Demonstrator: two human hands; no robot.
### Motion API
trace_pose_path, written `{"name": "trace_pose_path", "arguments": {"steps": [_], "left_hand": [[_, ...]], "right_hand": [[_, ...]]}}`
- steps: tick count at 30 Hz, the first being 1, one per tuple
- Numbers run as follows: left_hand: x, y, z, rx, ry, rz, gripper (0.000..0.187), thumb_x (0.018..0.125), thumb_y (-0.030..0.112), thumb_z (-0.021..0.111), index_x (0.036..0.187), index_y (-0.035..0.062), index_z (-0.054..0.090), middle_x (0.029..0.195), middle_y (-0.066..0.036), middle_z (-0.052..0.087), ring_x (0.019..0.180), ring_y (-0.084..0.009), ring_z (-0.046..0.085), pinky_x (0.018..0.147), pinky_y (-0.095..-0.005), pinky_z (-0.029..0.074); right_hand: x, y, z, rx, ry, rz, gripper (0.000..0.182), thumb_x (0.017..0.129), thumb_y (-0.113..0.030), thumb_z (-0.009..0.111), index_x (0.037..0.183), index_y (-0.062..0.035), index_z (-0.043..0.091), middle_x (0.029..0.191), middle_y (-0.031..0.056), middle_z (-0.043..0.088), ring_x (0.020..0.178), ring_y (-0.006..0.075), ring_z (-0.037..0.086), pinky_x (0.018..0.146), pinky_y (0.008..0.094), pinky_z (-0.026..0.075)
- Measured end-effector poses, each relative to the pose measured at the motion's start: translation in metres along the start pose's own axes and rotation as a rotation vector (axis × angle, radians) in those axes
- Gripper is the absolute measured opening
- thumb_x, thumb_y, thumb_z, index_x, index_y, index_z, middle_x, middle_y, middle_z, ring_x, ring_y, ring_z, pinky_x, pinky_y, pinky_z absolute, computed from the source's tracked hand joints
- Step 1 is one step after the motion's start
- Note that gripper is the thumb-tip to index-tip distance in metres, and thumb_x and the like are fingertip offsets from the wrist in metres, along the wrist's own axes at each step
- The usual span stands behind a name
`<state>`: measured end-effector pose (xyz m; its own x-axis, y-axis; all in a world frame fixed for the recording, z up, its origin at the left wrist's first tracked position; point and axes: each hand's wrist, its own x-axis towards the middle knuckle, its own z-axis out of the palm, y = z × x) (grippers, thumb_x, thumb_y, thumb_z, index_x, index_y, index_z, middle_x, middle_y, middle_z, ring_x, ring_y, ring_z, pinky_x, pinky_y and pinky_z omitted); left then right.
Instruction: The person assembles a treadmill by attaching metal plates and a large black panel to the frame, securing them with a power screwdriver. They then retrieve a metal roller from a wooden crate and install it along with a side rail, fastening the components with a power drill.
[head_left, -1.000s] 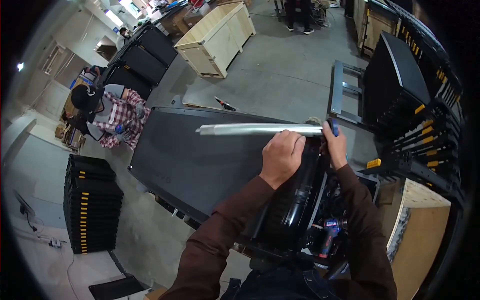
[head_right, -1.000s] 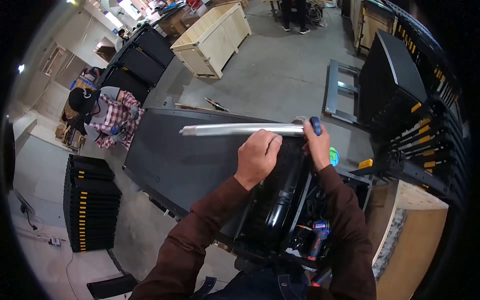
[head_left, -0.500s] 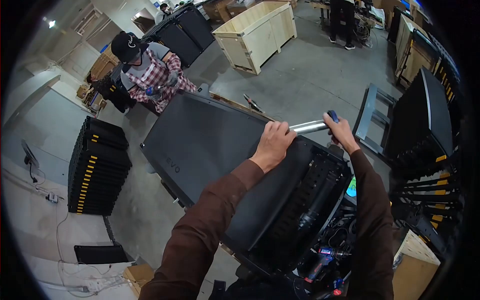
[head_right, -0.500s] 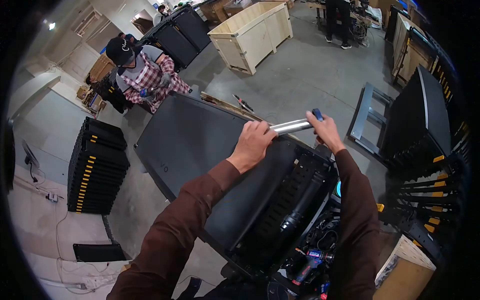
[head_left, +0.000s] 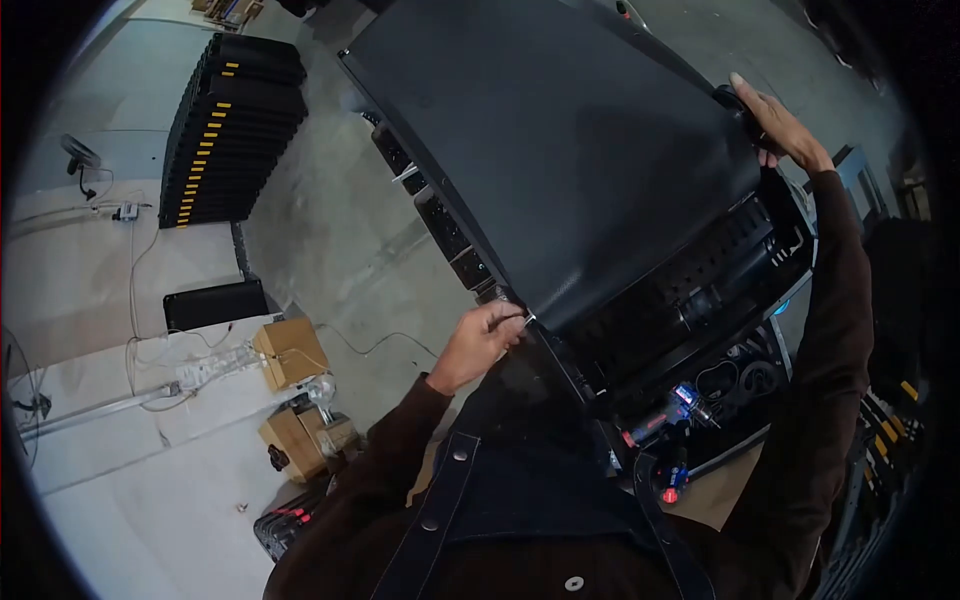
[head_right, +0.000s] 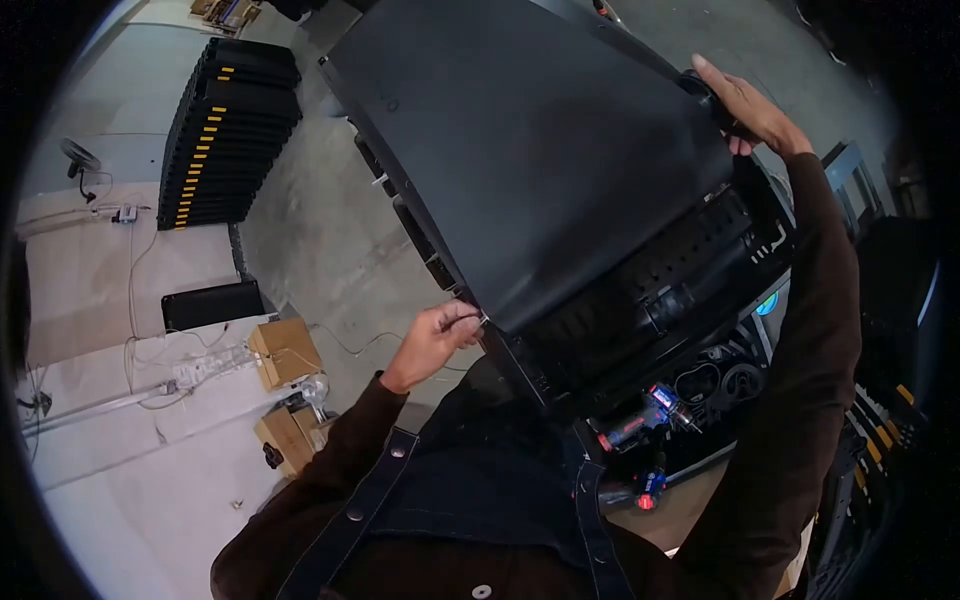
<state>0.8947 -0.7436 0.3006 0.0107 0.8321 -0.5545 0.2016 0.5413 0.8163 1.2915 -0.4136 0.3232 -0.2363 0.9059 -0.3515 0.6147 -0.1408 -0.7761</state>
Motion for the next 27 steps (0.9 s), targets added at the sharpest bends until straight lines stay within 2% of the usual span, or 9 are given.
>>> {"name": "trace_pose_path", "arguments": {"steps": [4, 7, 8, 9, 14, 15, 18, 22, 27], "left_hand": [[-0.01, -0.019, 0.013, -0.132, 0.181, 0.131, 0.015, 0.093, 0.006, 0.069, 0.104, -0.0049, 0.068, 0.091, -0.004, 0.07, 0.081, -0.0101, 0.065, 0.073, -0.0254, 0.053], [-0.008, -0.004, 0.022, 0.144, 0.311, 0.199, 0.016, 0.087, 0.004, 0.074, 0.099, -0.0059, 0.07, 0.088, -0.008, 0.073, 0.081, -0.0102, 0.068, 0.073, -0.0255, 0.054], [-0.007, -0.007, 0.025, 0.197, 0.325, 0.194, 0.017, 0.085, 0.005, 0.075, 0.096, -0.0062, 0.07, 0.086, -0.011, 0.074, 0.08, -0.0109, 0.07, 0.071, -0.0259, 0.054], [-0.005, -0.008, 0.026, 0.17, 0.325, 0.231, 0.016, 0.085, 0.005, 0.075, 0.095, -0.0062, 0.07, 0.085, -0.01, 0.074, 0.078, -0.0113, 0.069, 0.07, -0.0262, 0.054], [-0.009, -0.01, 0.014, -0.203, 0.118, 0.109, 0.011, 0.086, 0.002, 0.075, 0.093, -0.0052, 0.069, 0.08, -0.008, 0.07, 0.068, -0.0122, 0.065, 0.063, -0.0256, 0.052], [-0.013, -0.008, 0.016, -0.197, 0.107, 0.123, 0.01, 0.086, 0.0, 0.074, 0.091, -0.0048, 0.067, 0.081, -0.008, 0.07, 0.068, -0.0119, 0.065, 0.063, -0.0253, 0.052], [-0.03, 0.001, 0.027, -0.238, 0.09, 0.149, 0.011, 0.086, -0.001, 0.073, 0.089, -0.0029, 0.063, 0.08, -0.008, 0.069, 0.068, -0.012, 0.065, 0.063, -0.0257, 0.053], [-0.035, -0.018, 0.054, -0.159, 0.151, 0.248, 0.012, 0.087, -0.001, 0.072, 0.089, -0.003, 0.06, 0.079, -0.007, 0.068, 0.071, -0.0092, 0.064, 0.064, -0.0247, 0.051], [-0.039, -0.004, 0.066, -0.045, 0.258, 0.33, 0.01, 0.088, -0.002, 0.072, 0.091, -0.0043, 0.062, 0.08, -0.006, 0.069, 0.072, -0.0067, 0.061, 0.065, -0.0243, 0.051]], "right_hand": [[-0.019, -0.002, 0.0, 0.056, 0.112, 0.064, 0.08, 0.093, -0.074, 0.046, 0.127, -0.0031, 0.061, 0.06, 0.0009, 0.054, 0.042, 0.0066, 0.052, 0.035, 0.0185, 0.039], [-0.016, 0.022, -0.005, -0.074, 0.238, 0.15, 0.087, 0.087, -0.078, 0.052, 0.102, 0.0052, 0.072, 0.065, 0.0077, 0.062, 0.053, 0.0188, 0.061, 0.053, 0.032, 0.05], [-0.022, 0.022, -0.001, -0.162, 0.331, 0.127, 0.09, 0.084, -0.08, 0.053, 0.089, 0.0073, 0.073, 0.07, 0.0127, 0.066, 0.063, 0.026, 0.065, 0.068, 0.0387, 0.052], [-0.017, 0.035, 0.005, -0.115, 0.419, 0.084, 0.089, 0.084, -0.078, 0.056, 0.09, 0.0096, 0.072, 0.074, 0.0148, 0.067, 0.072, 0.025, 0.066, 0.073, 0.038, 0.052], [-0.048, 0.025, -0.001, 0.237, 0.33, 0.071, 0.065, 0.089, -0.058, 0.067, 0.091, 0.0073, 0.073, 0.072, 0.0067, 0.065, 0.066, 0.0162, 0.061, 0.066, 0.0328, 0.05], [-0.06, 0.024, -0.006, 0.202, 0.342, 0.073, 0.058, 0.092, -0.053, 0.065, 0.081, 0.0038, 0.072, 0.065, 0.0046, 0.062, 0.062, 0.0138, 0.059, 0.062, 0.03, 0.048], [-0.098, 0.049, -0.026, 0.202, 0.245, 0.125, 0.052, 0.093, -0.049, 0.068, 0.073, -0.0015, 0.067, 0.06, -0.0004, 0.055, 0.052, 0.0085, 0.049, 0.05, 0.0277, 0.039], [-0.109, 0.096, -0.008, 0.24, 0.209, 0.103, 0.049, 0.094, -0.044, 0.067, 0.067, -0.0034, 0.062, 0.059, 0.0014, 0.057, 0.052, 0.0103, 0.055, 0.049, 0.0271, 0.042], [-0.099, 0.118, 0.012, 0.354, 0.534, 0.115, 0.044, 0.09, -0.042, 0.069, 0.07, -0.0029, 0.068, 0.059, 0.0012, 0.059, 0.052, 0.0098, 0.055, 0.051, 0.0262, 0.043]]}}
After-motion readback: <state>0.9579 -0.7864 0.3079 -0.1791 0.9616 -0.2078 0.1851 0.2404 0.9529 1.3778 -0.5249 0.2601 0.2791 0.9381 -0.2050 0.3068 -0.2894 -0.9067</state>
